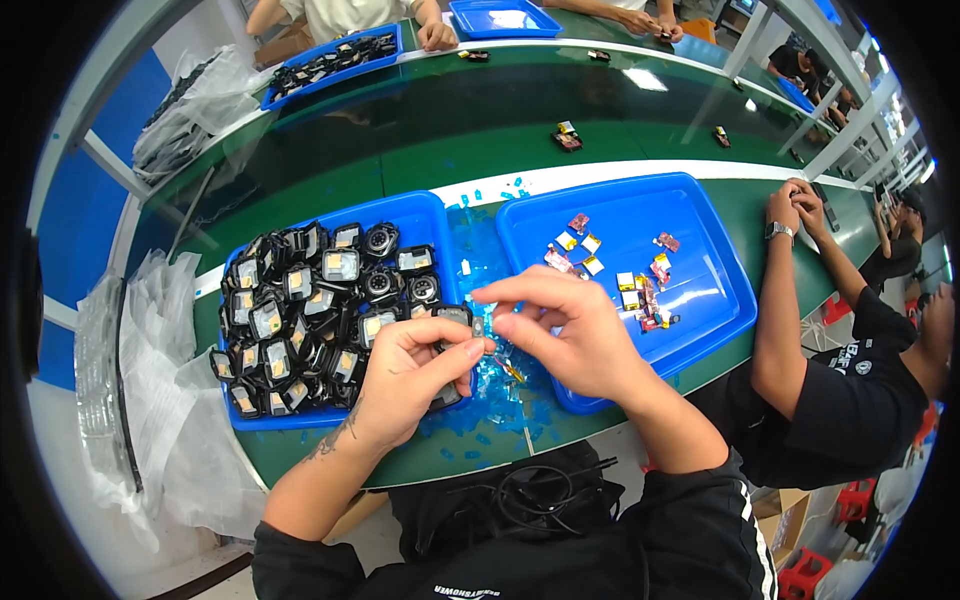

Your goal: Assembling small LED panels by attaching plastic lenses or covers.

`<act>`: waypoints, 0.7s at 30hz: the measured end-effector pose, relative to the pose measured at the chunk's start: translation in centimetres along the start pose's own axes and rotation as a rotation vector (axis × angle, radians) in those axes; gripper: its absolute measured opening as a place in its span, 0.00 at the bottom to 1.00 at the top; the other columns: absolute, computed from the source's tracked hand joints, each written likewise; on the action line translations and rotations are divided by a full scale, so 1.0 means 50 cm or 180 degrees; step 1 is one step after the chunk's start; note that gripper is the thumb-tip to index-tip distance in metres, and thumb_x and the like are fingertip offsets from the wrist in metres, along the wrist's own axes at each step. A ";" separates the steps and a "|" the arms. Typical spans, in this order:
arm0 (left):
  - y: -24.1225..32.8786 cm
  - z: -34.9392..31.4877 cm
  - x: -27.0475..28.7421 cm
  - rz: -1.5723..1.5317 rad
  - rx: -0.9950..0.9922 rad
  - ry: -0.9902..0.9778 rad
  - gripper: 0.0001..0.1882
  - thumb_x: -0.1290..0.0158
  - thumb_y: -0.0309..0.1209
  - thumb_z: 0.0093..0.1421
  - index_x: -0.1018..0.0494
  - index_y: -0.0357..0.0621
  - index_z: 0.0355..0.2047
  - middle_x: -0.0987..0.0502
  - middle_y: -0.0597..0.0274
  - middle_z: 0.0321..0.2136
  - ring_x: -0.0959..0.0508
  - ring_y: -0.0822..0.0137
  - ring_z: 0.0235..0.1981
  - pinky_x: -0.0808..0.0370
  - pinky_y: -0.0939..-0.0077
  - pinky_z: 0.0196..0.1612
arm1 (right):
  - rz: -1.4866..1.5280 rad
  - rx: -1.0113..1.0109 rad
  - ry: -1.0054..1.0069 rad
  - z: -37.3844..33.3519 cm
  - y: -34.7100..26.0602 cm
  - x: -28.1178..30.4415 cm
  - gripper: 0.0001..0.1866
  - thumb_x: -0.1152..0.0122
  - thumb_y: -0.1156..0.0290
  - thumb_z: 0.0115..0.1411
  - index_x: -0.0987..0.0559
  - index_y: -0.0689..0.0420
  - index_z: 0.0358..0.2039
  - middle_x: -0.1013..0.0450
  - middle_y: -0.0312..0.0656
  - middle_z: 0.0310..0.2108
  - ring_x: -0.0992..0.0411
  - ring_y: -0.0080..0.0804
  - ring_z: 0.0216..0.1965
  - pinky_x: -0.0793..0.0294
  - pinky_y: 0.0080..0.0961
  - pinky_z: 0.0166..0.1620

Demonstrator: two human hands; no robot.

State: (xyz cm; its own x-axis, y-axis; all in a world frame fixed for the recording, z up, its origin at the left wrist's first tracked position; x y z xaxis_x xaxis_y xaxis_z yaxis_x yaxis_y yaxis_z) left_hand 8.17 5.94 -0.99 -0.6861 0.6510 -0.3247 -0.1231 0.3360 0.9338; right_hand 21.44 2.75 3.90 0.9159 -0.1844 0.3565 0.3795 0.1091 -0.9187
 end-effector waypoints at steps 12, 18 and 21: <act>0.018 -0.003 -0.034 0.0118 -0.0154 -0.0681 0.09 0.43 0.27 0.62 0.22 0.32 0.38 0.24 0.60 0.34 0.23 0.75 0.29 0.24 0.84 0.31 | 0.2331 -0.0509 -0.1060 -0.021 0.022 -0.070 0.13 0.39 0.79 0.60 0.22 0.64 0.45 0.26 0.38 0.35 0.27 0.18 0.37 0.28 0.14 0.33; 0.016 0.001 -0.022 -0.0037 -0.0035 -0.0324 0.07 0.47 0.24 0.63 0.25 0.31 0.39 0.24 0.59 0.34 0.22 0.72 0.31 0.20 0.77 0.35 | 0.2409 0.0137 -0.0819 -0.021 -0.002 -0.048 0.08 0.38 0.81 0.58 0.25 0.62 0.38 0.30 0.39 0.41 0.30 0.23 0.44 0.27 0.20 0.46; 0.047 0.000 0.020 0.0390 -0.0682 0.0424 0.13 0.57 0.21 0.66 0.39 0.38 0.51 0.28 0.56 0.39 0.22 0.70 0.37 0.19 0.74 0.39 | 0.2449 0.0236 -0.0530 -0.024 -0.015 -0.013 0.08 0.36 0.81 0.57 0.25 0.62 0.37 0.29 0.38 0.39 0.29 0.21 0.40 0.27 0.18 0.43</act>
State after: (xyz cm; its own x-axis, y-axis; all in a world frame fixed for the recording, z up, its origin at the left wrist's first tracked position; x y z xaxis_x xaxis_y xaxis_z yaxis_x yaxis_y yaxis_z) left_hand 7.20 7.39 0.89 -0.7916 0.5780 -0.1981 -0.1726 0.0995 0.9800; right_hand 20.39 1.63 4.17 0.9300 0.1174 -0.3483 -0.3661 0.2127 -0.9059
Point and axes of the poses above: each hand's wrist, its own z-axis towards the middle knuckle, its own x-axis out of the back of the hand, y = z × x, the point moved 10 cm from there along z, towards the middle knuckle
